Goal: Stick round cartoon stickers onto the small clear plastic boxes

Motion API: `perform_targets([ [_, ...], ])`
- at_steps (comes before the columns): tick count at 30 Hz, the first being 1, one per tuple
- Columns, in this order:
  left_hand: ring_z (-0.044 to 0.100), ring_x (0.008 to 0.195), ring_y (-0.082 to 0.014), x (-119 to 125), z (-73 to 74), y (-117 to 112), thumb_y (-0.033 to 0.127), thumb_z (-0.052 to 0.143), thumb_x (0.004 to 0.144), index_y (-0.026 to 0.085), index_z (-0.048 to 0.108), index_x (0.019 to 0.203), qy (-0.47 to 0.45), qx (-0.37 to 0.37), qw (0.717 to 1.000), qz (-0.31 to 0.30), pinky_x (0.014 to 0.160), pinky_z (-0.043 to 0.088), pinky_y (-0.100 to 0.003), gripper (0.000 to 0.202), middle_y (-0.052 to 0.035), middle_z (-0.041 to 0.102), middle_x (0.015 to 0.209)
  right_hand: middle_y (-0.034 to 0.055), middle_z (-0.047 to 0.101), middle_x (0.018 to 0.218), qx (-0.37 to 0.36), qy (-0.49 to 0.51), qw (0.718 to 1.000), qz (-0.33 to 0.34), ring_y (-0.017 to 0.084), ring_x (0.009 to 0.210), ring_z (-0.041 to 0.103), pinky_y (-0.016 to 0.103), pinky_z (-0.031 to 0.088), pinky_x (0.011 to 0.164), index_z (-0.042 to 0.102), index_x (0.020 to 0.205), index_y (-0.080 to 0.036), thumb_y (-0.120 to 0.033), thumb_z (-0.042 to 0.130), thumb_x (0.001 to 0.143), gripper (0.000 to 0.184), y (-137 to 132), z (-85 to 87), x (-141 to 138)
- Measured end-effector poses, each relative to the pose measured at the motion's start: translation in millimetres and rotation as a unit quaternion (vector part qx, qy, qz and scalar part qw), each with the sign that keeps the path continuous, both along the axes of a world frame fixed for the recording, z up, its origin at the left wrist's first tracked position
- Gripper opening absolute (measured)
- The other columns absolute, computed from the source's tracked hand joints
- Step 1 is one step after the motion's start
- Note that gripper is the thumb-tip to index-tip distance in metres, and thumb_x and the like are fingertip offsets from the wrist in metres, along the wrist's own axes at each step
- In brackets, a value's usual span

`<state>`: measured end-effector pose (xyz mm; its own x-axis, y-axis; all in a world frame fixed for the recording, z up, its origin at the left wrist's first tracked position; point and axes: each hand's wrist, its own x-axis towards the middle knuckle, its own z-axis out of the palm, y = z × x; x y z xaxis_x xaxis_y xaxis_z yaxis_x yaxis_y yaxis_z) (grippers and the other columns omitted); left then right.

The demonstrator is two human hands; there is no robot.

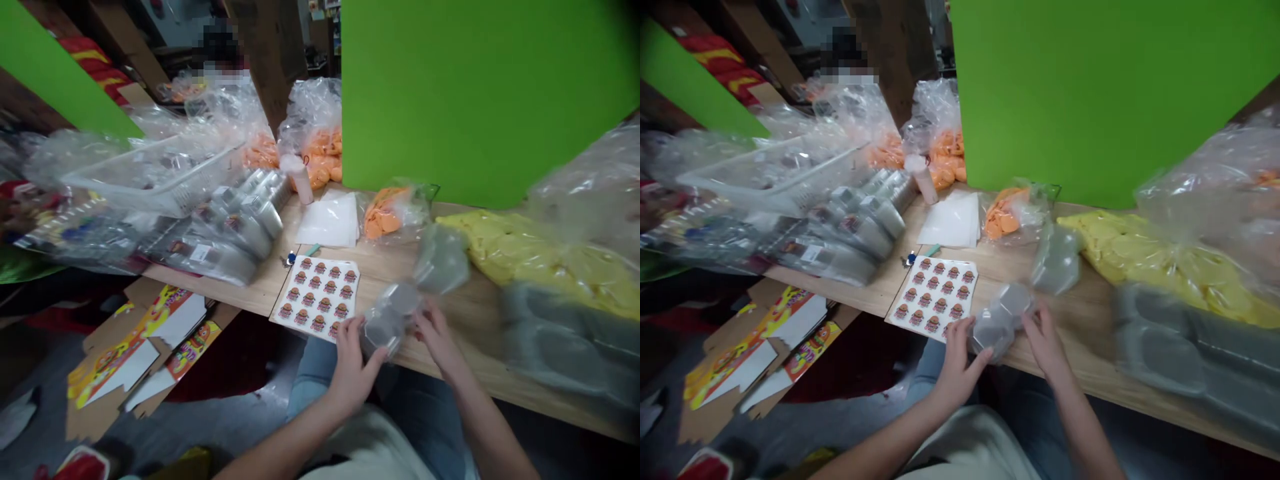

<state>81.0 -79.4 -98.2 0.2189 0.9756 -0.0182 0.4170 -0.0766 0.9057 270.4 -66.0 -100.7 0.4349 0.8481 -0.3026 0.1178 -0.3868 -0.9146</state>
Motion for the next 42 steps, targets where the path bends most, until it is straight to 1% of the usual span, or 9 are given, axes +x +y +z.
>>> perform_targets([
  [8, 0.03, 0.127, -0.0235, -12, -0.8, 12, 0.036, 0.053, 0.081, 0.022, 0.028, 0.134, -0.019, 0.015, 0.994, -0.104, 0.106, 0.026, -0.043, 0.06, -0.0127, 0.033, 0.135, 0.0113, 0.06, 0.112, -0.07, -0.036, 0.997, 0.017, 0.024, 0.098, 0.059, 0.034, 0.046, 0.085, 0.039, 0.131, -0.017, -0.06, 0.054, 0.069, 0.076, 51, -8.5, -9],
  [14, 0.041, 0.111, -0.027, -115, -24.0, 37, 0.036, 0.054, 0.08, 0.016, 0.052, 0.107, 0.187, 0.14, 0.937, 0.258, 0.097, 0.032, -0.046, 0.034, -0.0128, 0.045, 0.109, 0.0181, 0.044, 0.132, -0.04, -0.163, 0.984, 0.058, 0.03, 0.117, 0.046, 0.045, 0.036, 0.097, 0.029, 0.137, -0.012, -0.061, 0.04, 0.078, 0.078, 13, 6.4, -15],
  [19, 0.049, 0.094, -0.0241, -158, -34.7, 61, 0.043, 0.061, 0.072, 0.015, 0.05, 0.102, 0.218, 0.089, 0.93, 0.283, 0.085, 0.043, -0.04, 0.043, -0.0099, 0.043, 0.099, 0.0147, 0.037, 0.137, 0.137, -0.4, 0.893, 0.153, 0.028, 0.13, 0.028, 0.047, 0.029, 0.104, 0.029, 0.138, -0.018, -0.037, 0.043, 0.084, 0.058, 0, 39.5, -79],
  [22, 0.051, 0.086, -0.0207, -157, -33.3, 67, 0.041, 0.058, 0.075, 0.016, 0.05, 0.099, 0.183, 0.069, 0.938, 0.286, 0.078, 0.045, -0.036, 0.035, -0.0077, 0.046, 0.093, 0.0114, 0.049, 0.127, 0.198, -0.404, 0.81, 0.375, 0.029, 0.125, 0.036, 0.048, 0.035, 0.099, 0.045, 0.127, -0.023, -0.025, 0.047, 0.082, 0.045, 8, 20.6, -125],
  [25, 0.052, 0.082, -0.0176, -157, -30.4, 54, 0.043, 0.055, 0.077, 0.017, 0.048, 0.1, 0.096, 0.043, 0.927, 0.359, 0.073, 0.046, -0.03, 0.036, -0.0064, 0.05, 0.091, 0.0133, 0.049, 0.128, 0.178, -0.436, 0.778, 0.417, 0.032, 0.122, 0.038, 0.05, 0.038, 0.095, 0.048, 0.125, -0.018, -0.017, 0.049, 0.081, 0.044, 14, -12.9, -146],
  [30, 0.053, 0.057, -0.0114, -139, -27.5, 7, 0.051, 0.048, 0.079, 0.016, 0.052, 0.078, -0.15, -0.224, 0.926, 0.265, 0.054, 0.041, -0.022, 0.035, -0.0005, 0.055, 0.064, 0.0115, 0.056, 0.119, 0.159, -0.407, 0.798, 0.416, 0.029, 0.11, 0.048, 0.046, 0.043, 0.089, 0.056, 0.114, -0.017, -0.025, 0.046, 0.086, 0.032, 16, -23.0, -150],
  [33, 0.059, 0.066, -0.0133, -117, -23.8, 0, 0.056, 0.052, 0.076, 0.014, 0.058, 0.085, -0.252, -0.344, 0.881, 0.207, 0.058, 0.044, -0.022, 0.043, -0.0053, 0.063, 0.076, 0.0098, 0.06, 0.11, 0.161, -0.361, 0.831, 0.393, 0.025, 0.101, 0.052, 0.044, 0.045, 0.087, 0.06, 0.107, -0.018, -0.022, 0.04, 0.088, 0.028, 21, -11.6, -158],
  [37, 0.057, 0.062, -0.0097, -103, -13.4, 20, 0.059, 0.054, 0.072, 0.015, 0.058, 0.093, -0.345, -0.409, 0.819, 0.209, 0.06, 0.046, -0.021, 0.049, -0.0019, 0.062, 0.074, 0.0116, 0.059, 0.102, 0.155, -0.328, 0.842, 0.399, 0.025, 0.094, 0.054, 0.044, 0.048, 0.084, 0.058, 0.111, -0.018, -0.018, 0.04, 0.085, 0.031, 26, -5.2, -167],
  [42, 0.054, 0.054, -0.0061, -114, -16.8, 35, 0.042, 0.07, 0.064, 0.013, 0.058, 0.08, -0.308, -0.369, 0.849, 0.218, 0.052, 0.042, -0.016, 0.036, -0.0003, 0.061, 0.068, 0.0141, 0.051, 0.122, 0.154, -0.225, 0.85, 0.451, 0.024, 0.112, 0.048, 0.041, 0.045, 0.092, 0.04, 0.13, -0.013, -0.021, 0.044, 0.082, 0.049, 25, -9.1, -158],
])
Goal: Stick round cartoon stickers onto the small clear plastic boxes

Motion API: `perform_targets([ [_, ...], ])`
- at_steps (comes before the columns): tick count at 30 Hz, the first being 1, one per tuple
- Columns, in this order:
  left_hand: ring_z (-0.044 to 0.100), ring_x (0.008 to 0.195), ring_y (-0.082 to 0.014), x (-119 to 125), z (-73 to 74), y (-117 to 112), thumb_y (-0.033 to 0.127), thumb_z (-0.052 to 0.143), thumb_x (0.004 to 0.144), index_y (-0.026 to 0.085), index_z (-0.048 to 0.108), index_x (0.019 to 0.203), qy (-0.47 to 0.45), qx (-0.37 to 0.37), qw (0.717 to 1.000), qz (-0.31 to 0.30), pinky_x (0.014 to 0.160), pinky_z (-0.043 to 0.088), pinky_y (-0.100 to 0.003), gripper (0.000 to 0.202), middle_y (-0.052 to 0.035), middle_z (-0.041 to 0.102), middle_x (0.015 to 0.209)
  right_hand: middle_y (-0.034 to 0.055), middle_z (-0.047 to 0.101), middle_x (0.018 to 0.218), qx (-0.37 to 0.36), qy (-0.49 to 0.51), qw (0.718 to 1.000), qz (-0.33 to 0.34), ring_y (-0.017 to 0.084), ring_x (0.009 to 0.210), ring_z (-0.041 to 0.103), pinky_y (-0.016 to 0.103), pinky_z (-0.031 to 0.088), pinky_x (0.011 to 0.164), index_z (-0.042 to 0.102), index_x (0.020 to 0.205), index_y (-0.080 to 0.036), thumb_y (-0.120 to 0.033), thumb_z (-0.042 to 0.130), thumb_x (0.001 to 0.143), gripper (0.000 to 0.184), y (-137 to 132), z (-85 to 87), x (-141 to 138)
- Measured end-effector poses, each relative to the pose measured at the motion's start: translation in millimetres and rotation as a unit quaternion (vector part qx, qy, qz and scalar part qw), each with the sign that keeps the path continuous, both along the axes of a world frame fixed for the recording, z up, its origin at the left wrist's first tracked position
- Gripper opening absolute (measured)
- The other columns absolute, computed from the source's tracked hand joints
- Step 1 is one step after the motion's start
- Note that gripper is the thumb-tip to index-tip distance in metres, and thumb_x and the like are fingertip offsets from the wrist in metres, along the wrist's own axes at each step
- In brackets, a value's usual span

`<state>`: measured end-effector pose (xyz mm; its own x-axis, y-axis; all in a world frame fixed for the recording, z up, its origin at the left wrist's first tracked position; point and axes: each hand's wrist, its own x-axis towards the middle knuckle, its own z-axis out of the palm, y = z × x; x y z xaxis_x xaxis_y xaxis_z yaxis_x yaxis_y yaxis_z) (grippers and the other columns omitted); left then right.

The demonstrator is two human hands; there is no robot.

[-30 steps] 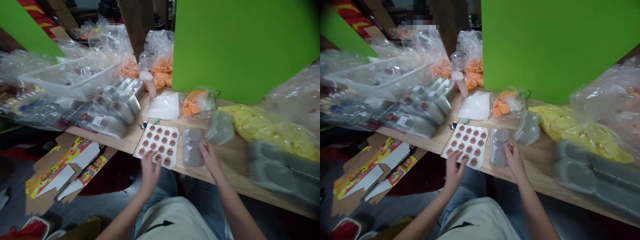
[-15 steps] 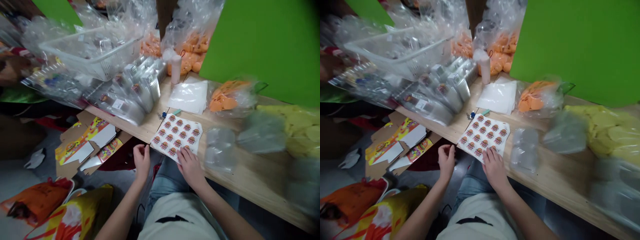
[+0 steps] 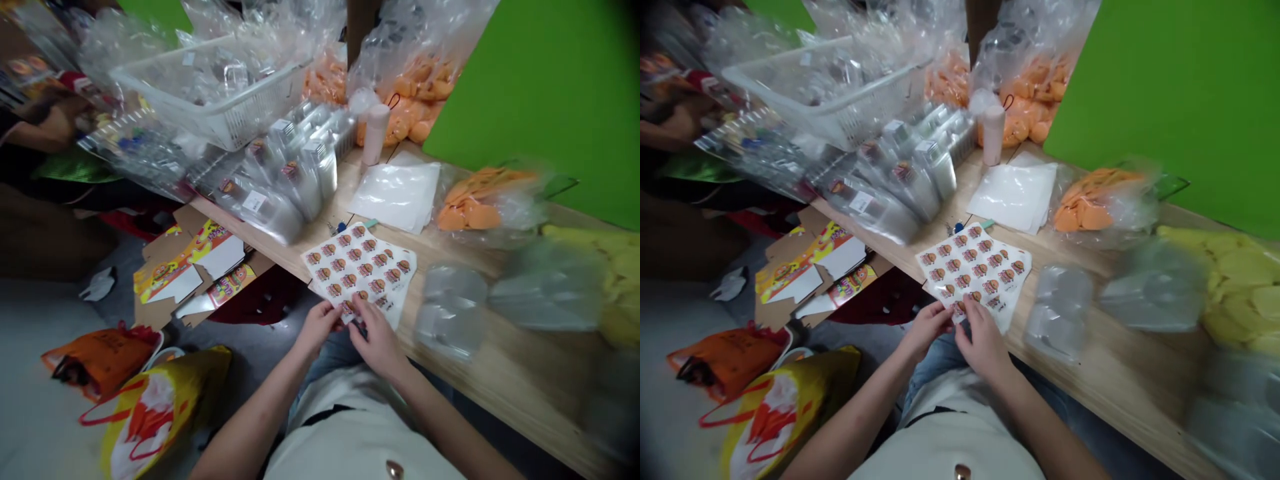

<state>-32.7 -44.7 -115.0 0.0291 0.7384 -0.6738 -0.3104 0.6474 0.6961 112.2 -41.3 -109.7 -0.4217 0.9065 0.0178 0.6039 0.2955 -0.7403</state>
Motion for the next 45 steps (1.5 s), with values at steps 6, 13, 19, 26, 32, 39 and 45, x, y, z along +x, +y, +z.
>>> perform_targets([
  [6, 0.06, 0.05, -0.009, -12, -10.7, -1, 0.043, 0.07, 0.065, 0.016, 0.053, 0.076, 0.081, 0.011, 0.995, 0.054, 0.042, 0.039, -0.014, 0.034, 0.003, 0.058, 0.057, 0.0074, 0.062, 0.101, 0.01, -0.015, 1.0, -0.021, 0.02, 0.096, 0.056, 0.037, 0.045, 0.087, 0.06, 0.104, -0.021, -0.02, 0.038, 0.086, 0.028, 16, 9.4, 15],
  [13, 0.06, 0.06, -0.006, -18, -6.8, -6, 0.023, 0.08, 0.054, 0.013, 0.058, 0.076, -0.028, -0.004, 0.998, 0.064, 0.062, 0.049, -0.016, 0.033, 0.0006, 0.063, 0.07, 0.0122, 0.06, 0.094, 0.075, -0.238, 0.968, -0.035, 0.024, 0.09, 0.056, 0.034, 0.043, 0.077, 0.061, 0.103, -0.017, -0.013, 0.037, 0.085, 0.03, 127, 42.6, 13],
  [19, 0.057, 0.052, -0.0052, -20, -18.3, -13, 0.043, 0.073, 0.061, 0.014, 0.057, 0.078, 0.022, 0.011, 0.999, 0.042, 0.052, 0.045, -0.016, 0.037, 0.0015, 0.062, 0.068, 0.0109, 0.06, 0.095, 0.07, -0.251, 0.963, -0.068, 0.021, 0.087, 0.058, 0.03, 0.044, 0.074, 0.063, 0.09, -0.016, -0.012, 0.047, 0.079, 0.02, 218, 39.9, 7],
  [26, 0.057, 0.043, -0.0076, -14, -19.0, -2, 0.049, 0.07, 0.061, 0.016, 0.047, 0.068, 0.07, -0.006, 0.996, 0.062, 0.04, 0.039, -0.013, 0.041, 0.0053, 0.053, 0.052, 0.0073, 0.062, 0.089, 0.059, -0.067, 0.981, -0.174, 0.012, 0.066, 0.061, 0.023, 0.046, 0.059, 0.038, 0.123, -0.011, -0.014, 0.02, 0.087, 0.04, 231, 52.6, 21],
  [32, 0.06, 0.048, -0.0073, -21, -8.7, -6, 0.046, 0.067, 0.068, 0.015, 0.053, 0.073, 0.023, -0.029, 0.999, 0.014, 0.043, 0.043, -0.013, 0.035, -0.001, 0.064, 0.066, 0.0095, 0.06, 0.106, 0.094, -0.225, 0.97, -0.015, 0.02, 0.093, 0.058, 0.034, 0.044, 0.081, 0.054, 0.115, -0.021, -0.012, 0.036, 0.084, 0.037, 186, 37.0, 34],
  [39, 0.065, 0.07, -0.0076, -23, 4.2, -14, 0.012, 0.073, 0.065, 0.011, 0.064, 0.085, -0.141, -0.042, 0.988, 0.037, 0.067, 0.052, -0.011, 0.023, -0.0043, 0.068, 0.081, 0.0118, 0.057, 0.109, 0.129, -0.153, 0.979, 0.03, 0.025, 0.105, 0.049, 0.039, 0.038, 0.091, 0.055, 0.112, -0.016, -0.017, 0.049, 0.081, 0.032, 90, 50.4, 32],
  [45, 0.066, 0.069, -0.0082, -16, -6.4, -19, 0.017, 0.069, 0.072, 0.01, 0.062, 0.093, -0.162, -0.061, 0.982, 0.074, 0.064, 0.053, -0.011, 0.023, -0.0069, 0.067, 0.087, 0.0053, 0.061, 0.09, 0.075, 0.031, 0.995, 0.055, 0.019, 0.087, 0.054, 0.035, 0.045, 0.081, 0.062, 0.092, -0.02, -0.02, 0.049, 0.085, 0.014, 13, 2.6, 5],
])
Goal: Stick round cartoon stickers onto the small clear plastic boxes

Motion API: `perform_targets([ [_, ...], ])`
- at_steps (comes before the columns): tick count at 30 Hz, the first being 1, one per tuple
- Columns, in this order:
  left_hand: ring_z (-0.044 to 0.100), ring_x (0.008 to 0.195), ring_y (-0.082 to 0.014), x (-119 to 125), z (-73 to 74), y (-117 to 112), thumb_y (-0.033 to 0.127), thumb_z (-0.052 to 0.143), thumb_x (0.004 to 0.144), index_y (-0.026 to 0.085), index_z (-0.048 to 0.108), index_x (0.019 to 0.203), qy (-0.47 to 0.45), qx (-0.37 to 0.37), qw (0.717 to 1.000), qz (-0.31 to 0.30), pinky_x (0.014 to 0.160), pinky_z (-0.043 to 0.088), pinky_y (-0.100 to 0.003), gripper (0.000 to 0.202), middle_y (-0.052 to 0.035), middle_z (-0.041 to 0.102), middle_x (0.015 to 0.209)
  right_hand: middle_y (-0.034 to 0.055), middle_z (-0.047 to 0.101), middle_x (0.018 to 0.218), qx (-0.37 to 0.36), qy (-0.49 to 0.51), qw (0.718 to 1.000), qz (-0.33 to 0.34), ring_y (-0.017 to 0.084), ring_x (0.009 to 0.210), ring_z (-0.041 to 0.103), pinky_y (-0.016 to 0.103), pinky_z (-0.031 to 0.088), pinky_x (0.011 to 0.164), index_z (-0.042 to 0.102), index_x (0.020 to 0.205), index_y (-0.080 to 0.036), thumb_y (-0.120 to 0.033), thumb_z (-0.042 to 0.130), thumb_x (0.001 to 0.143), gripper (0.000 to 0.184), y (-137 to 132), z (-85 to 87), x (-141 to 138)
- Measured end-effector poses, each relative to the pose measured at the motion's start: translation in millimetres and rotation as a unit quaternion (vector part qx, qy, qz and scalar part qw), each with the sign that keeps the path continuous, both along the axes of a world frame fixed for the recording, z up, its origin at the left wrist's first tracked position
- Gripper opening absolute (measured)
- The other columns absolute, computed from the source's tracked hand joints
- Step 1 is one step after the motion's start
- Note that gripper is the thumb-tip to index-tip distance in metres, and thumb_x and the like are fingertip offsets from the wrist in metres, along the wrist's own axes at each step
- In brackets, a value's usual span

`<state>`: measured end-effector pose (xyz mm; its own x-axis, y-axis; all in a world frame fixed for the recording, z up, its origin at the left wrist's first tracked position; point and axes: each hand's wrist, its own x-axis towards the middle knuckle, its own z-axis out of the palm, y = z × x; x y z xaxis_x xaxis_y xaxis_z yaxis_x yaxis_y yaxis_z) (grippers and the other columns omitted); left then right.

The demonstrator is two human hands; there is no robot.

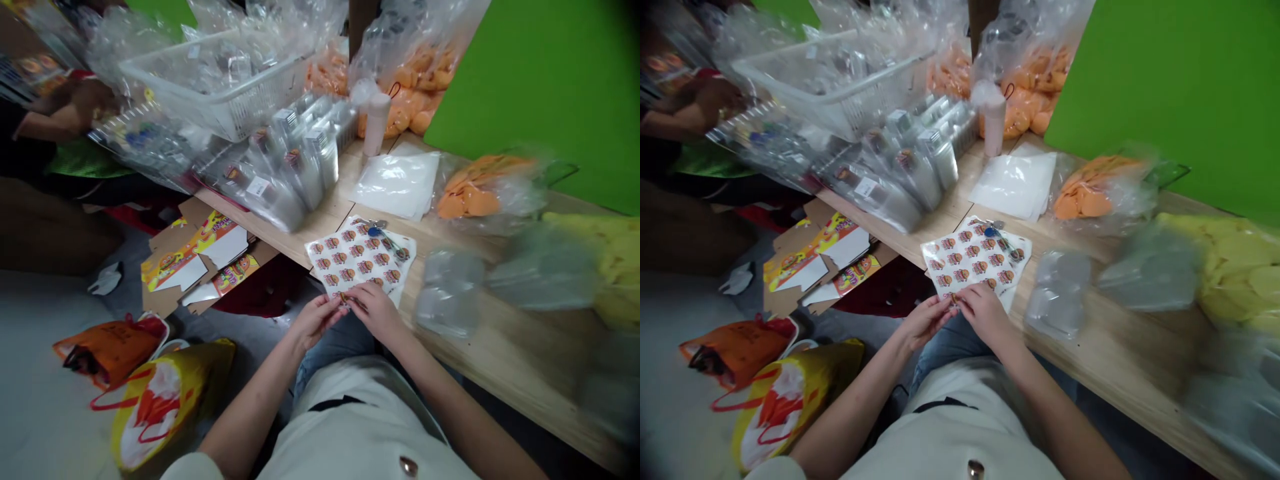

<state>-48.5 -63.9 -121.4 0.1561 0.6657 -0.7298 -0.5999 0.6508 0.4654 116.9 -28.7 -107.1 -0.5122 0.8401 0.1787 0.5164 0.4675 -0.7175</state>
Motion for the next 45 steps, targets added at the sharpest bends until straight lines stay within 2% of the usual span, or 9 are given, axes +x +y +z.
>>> perform_targets([
  [5, 0.066, 0.075, -0.0099, 2, -7.5, -8, 0.009, 0.07, 0.068, 0.009, 0.062, 0.092, -0.014, 0.017, 1.0, 0.001, 0.071, 0.053, -0.014, 0.026, -0.008, 0.067, 0.09, 0.0075, 0.06, 0.099, 0.04, -0.014, 0.999, -0.028, 0.022, 0.097, 0.051, 0.041, 0.042, 0.089, 0.062, 0.096, -0.019, -0.016, 0.048, 0.084, 0.019, 0, -23.9, -4],
  [11, 0.065, 0.07, -0.0098, 10, -12.8, -18, 0.022, 0.074, 0.064, 0.012, 0.062, 0.08, 0.08, 0.042, 0.996, 0.023, 0.066, 0.051, -0.016, 0.022, -0.0017, 0.065, 0.076, 0.0098, 0.057, 0.104, 0.063, -0.022, 0.996, -0.064, 0.024, 0.103, 0.049, 0.044, 0.041, 0.092, 0.06, 0.103, -0.018, -0.014, 0.048, 0.082, 0.024, -5, -20.6, -5],
  [14, 0.061, 0.07, -0.0087, 9, -14.8, -18, 0.03, 0.069, 0.07, 0.013, 0.064, 0.082, 0.157, 0.106, 0.982, -0.014, 0.07, 0.049, -0.019, 0.021, -0.0014, 0.065, 0.079, 0.0084, 0.059, 0.097, 0.066, -0.016, 0.996, -0.05, 0.022, 0.1, 0.051, 0.042, 0.043, 0.09, 0.06, 0.101, -0.019, -0.018, 0.049, 0.084, 0.021, -12, -15.9, -7],
  [19, 0.057, 0.066, -0.0109, 1, -6.9, -9, 0.031, 0.059, 0.077, 0.015, 0.068, 0.082, 0.387, 0.244, 0.877, -0.149, 0.066, 0.046, -0.022, 0.019, -0.0013, 0.064, 0.071, 0.0065, 0.063, 0.091, 0.07, -0.035, 0.997, -0.014, 0.019, 0.088, 0.057, 0.035, 0.048, 0.082, 0.061, 0.101, -0.019, -0.019, 0.044, 0.087, 0.021, -16, -10.6, -9],
  [23, 0.059, 0.066, -0.0132, 5, 0.4, -3, 0.032, 0.053, 0.08, 0.016, 0.068, 0.083, 0.459, 0.267, 0.831, -0.164, 0.064, 0.046, -0.023, 0.021, -0.0024, 0.066, 0.072, 0.0076, 0.064, 0.096, 0.078, -0.052, 0.995, -0.022, 0.02, 0.09, 0.058, 0.036, 0.048, 0.083, 0.06, 0.104, -0.019, -0.016, 0.044, 0.086, 0.024, -12, -13.6, -8],
  [27, 0.062, 0.08, -0.0155, 12, 0.6, -2, 0.028, 0.052, 0.081, 0.018, 0.067, 0.087, 0.519, 0.306, 0.784, -0.149, 0.075, 0.047, -0.026, 0.019, -0.0041, 0.068, 0.086, 0.006, 0.066, 0.092, 0.034, -0.021, 0.997, -0.062, 0.019, 0.087, 0.059, 0.034, 0.049, 0.081, 0.063, 0.097, -0.019, -0.013, 0.045, 0.083, 0.023, -5, -18.2, -9],
  [38, 0.063, 0.076, -0.0153, 13, -6.6, 1, 0.031, 0.051, 0.081, 0.016, 0.066, 0.088, 0.469, 0.271, 0.831, -0.125, 0.069, 0.049, -0.024, 0.022, -0.0057, 0.069, 0.086, 0.007, 0.067, 0.088, -0.017, 0.017, 0.999, -0.042, 0.02, 0.088, 0.059, 0.036, 0.047, 0.082, 0.064, 0.091, -0.02, -0.013, 0.046, 0.08, 0.022, 1, -18.1, -11],
  [42, 0.062, 0.074, -0.0147, 10, -11.8, 0, 0.032, 0.048, 0.082, 0.016, 0.064, 0.086, 0.495, 0.26, 0.817, -0.138, 0.068, 0.048, -0.024, 0.023, -0.0048, 0.068, 0.081, 0.004, 0.067, 0.082, -0.091, 0.084, 0.985, -0.123, 0.018, 0.078, 0.061, 0.032, 0.048, 0.075, 0.067, 0.085, -0.021, -0.017, 0.05, 0.077, 0.019, 10, -22.3, -13],
  [45, 0.061, 0.069, -0.0151, -3, -0.2, -4, 0.032, 0.053, 0.078, 0.017, 0.062, 0.081, 0.553, 0.229, 0.782, -0.174, 0.065, 0.046, -0.024, 0.018, -0.0038, 0.066, 0.075, 0.006, 0.065, 0.083, -0.096, 0.107, 0.964, -0.225, 0.017, 0.075, 0.06, 0.03, 0.049, 0.067, 0.066, 0.094, -0.017, -0.023, 0.04, 0.085, 0.028, 13, -15.1, -6],
])
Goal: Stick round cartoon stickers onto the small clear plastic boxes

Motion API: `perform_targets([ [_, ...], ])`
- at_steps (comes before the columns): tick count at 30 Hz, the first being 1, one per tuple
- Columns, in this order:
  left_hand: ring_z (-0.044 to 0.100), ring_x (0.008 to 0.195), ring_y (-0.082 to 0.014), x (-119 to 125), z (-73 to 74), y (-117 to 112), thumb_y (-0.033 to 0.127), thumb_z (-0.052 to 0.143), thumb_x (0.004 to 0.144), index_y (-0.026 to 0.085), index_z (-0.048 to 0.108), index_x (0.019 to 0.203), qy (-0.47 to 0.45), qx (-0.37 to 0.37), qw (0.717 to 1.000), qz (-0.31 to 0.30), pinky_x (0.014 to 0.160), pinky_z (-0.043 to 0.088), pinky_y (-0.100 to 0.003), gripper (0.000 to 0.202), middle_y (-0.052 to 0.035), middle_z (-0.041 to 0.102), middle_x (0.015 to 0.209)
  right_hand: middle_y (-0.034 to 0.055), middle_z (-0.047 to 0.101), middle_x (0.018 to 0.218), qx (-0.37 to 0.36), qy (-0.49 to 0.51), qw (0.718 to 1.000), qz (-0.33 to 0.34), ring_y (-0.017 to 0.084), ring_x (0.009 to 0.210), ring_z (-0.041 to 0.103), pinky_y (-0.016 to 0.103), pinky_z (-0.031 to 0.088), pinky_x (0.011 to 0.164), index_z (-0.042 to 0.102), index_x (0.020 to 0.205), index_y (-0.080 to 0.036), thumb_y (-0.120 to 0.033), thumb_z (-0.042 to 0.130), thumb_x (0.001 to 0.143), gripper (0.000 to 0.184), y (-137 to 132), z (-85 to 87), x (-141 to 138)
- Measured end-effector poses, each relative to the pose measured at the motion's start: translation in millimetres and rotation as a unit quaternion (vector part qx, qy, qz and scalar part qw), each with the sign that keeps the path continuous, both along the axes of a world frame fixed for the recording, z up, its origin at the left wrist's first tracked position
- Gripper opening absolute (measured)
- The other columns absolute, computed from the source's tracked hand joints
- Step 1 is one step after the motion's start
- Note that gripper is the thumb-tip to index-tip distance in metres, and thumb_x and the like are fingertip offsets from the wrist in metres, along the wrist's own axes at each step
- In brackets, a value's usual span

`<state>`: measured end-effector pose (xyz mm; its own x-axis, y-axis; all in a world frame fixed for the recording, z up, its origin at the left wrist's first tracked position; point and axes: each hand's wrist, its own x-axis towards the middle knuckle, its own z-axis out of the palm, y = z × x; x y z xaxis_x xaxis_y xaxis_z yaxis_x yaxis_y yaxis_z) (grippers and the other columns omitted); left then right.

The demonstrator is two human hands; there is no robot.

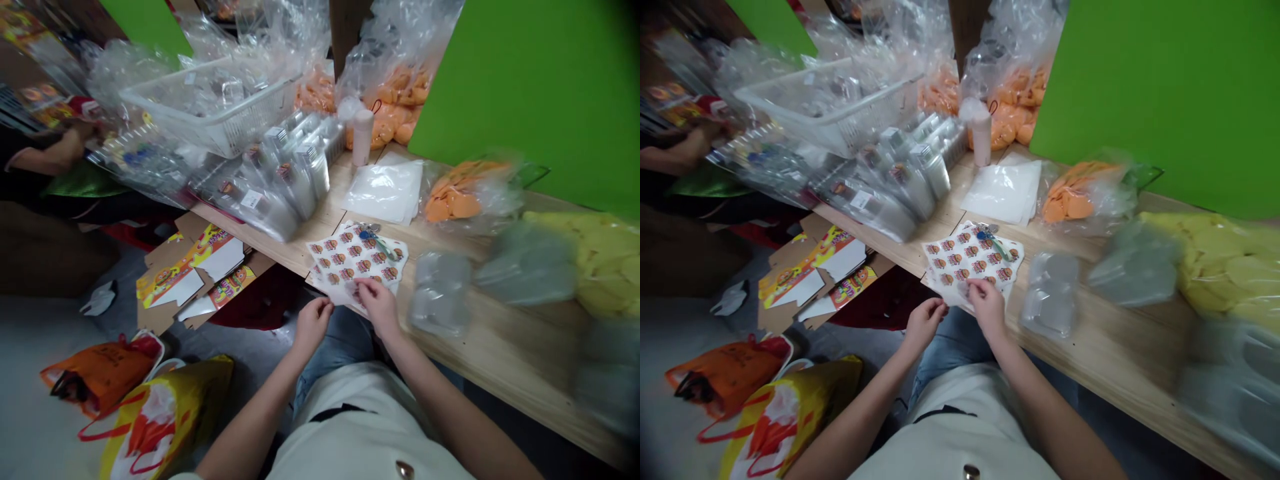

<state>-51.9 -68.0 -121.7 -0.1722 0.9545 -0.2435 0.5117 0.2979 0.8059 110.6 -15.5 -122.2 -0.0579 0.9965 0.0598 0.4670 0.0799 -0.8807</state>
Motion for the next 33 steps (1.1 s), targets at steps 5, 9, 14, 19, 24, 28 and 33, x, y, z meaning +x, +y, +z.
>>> perform_targets([
  [5, 0.059, 0.055, -0.0139, -1, 55.7, -3, 0.05, 0.048, 0.079, 0.015, 0.059, 0.08, -0.172, -0.151, 0.973, 0.01, 0.051, 0.042, -0.023, 0.036, -0.0055, 0.063, 0.068, 0.007, 0.057, 0.089, 0.161, -0.08, 0.983, -0.045, 0.02, 0.088, 0.055, 0.034, 0.048, 0.078, 0.066, 0.104, -0.026, -0.023, 0.051, 0.082, 0.027, -31, 34.2, 32],
  [9, 0.06, 0.063, -0.0101, 39, 84.3, 13, 0.038, 0.066, 0.071, 0.016, 0.055, 0.105, -0.45, -0.181, 0.874, 0.0, 0.06, 0.046, -0.021, 0.042, -0.0032, 0.063, 0.079, 0.0031, 0.059, 0.084, 0.226, -0.135, 0.961, 0.089, 0.019, 0.085, 0.057, 0.034, 0.048, 0.08, 0.059, 0.113, -0.037, -0.017, 0.055, 0.08, 0.04, -66, 53.7, 59],
  [14, 0.059, 0.059, -0.0102, 87, 86.1, 25, 0.032, 0.068, 0.07, 0.015, 0.05, 0.108, -0.419, -0.135, 0.893, -0.089, 0.056, 0.046, -0.02, 0.046, 0.0013, 0.06, 0.067, 0.0082, 0.059, 0.103, -0.002, 0.091, 0.994, -0.067, 0.018, 0.086, 0.059, 0.032, 0.052, 0.069, 0.034, 0.132, -0.025, -0.03, 0.055, 0.079, 0.057, -65, 72.5, 89],
  [19, 0.06, 0.095, -0.0209, 125, 73.4, 18, 0.034, 0.061, 0.076, 0.02, 0.038, 0.124, -0.188, 0.046, 0.961, -0.197, 0.078, 0.05, -0.035, 0.055, -0.0112, 0.06, 0.109, -0.0006, 0.061, 0.072, -0.133, 0.185, 0.966, -0.125, 0.013, 0.069, 0.059, 0.029, 0.049, 0.068, 0.049, 0.114, -0.019, -0.035, 0.062, 0.074, 0.046, -47, 81.5, 139],
  [24, 0.029, 0.13, -0.029, 145, 39.4, 45, 0.033, 0.066, 0.072, 0.019, 0.025, 0.136, 0.016, 0.24, 0.894, -0.378, 0.104, 0.029, -0.048, 0.077, -0.0152, 0.04, 0.136, 0.0023, 0.064, 0.077, -0.126, 0.191, 0.949, -0.215, 0.015, 0.07, 0.059, 0.027, 0.046, 0.058, 0.048, 0.117, -0.018, -0.039, 0.068, 0.067, 0.058, -34, 77.3, 186],
  [28, 0.035, 0.127, -0.0268, 136, 27.2, 68, 0.031, 0.066, 0.073, 0.02, 0.013, 0.14, 0.001, 0.238, 0.871, -0.429, 0.104, 0.03, -0.046, 0.086, -0.0153, 0.043, 0.133, 0.002, 0.065, 0.078, -0.182, 0.19, 0.957, -0.12, 0.015, 0.071, 0.058, 0.027, 0.044, 0.06, 0.046, 0.12, -0.017, -0.039, 0.065, 0.069, 0.059, -20, 76.1, 178],
  [33, 0.033, 0.129, -0.0277, 125, 26.5, 64, 0.039, 0.066, 0.072, 0.022, 0.015, 0.14, -0.069, 0.191, 0.894, -0.4, 0.105, 0.029, -0.046, 0.087, -0.016, 0.032, 0.141, -0.0012, 0.063, 0.072, -0.192, 0.171, 0.963, -0.085, 0.014, 0.067, 0.059, 0.028, 0.045, 0.063, 0.043, 0.122, -0.017, -0.039, 0.062, 0.07, 0.06, -9, 71.2, 154],
])
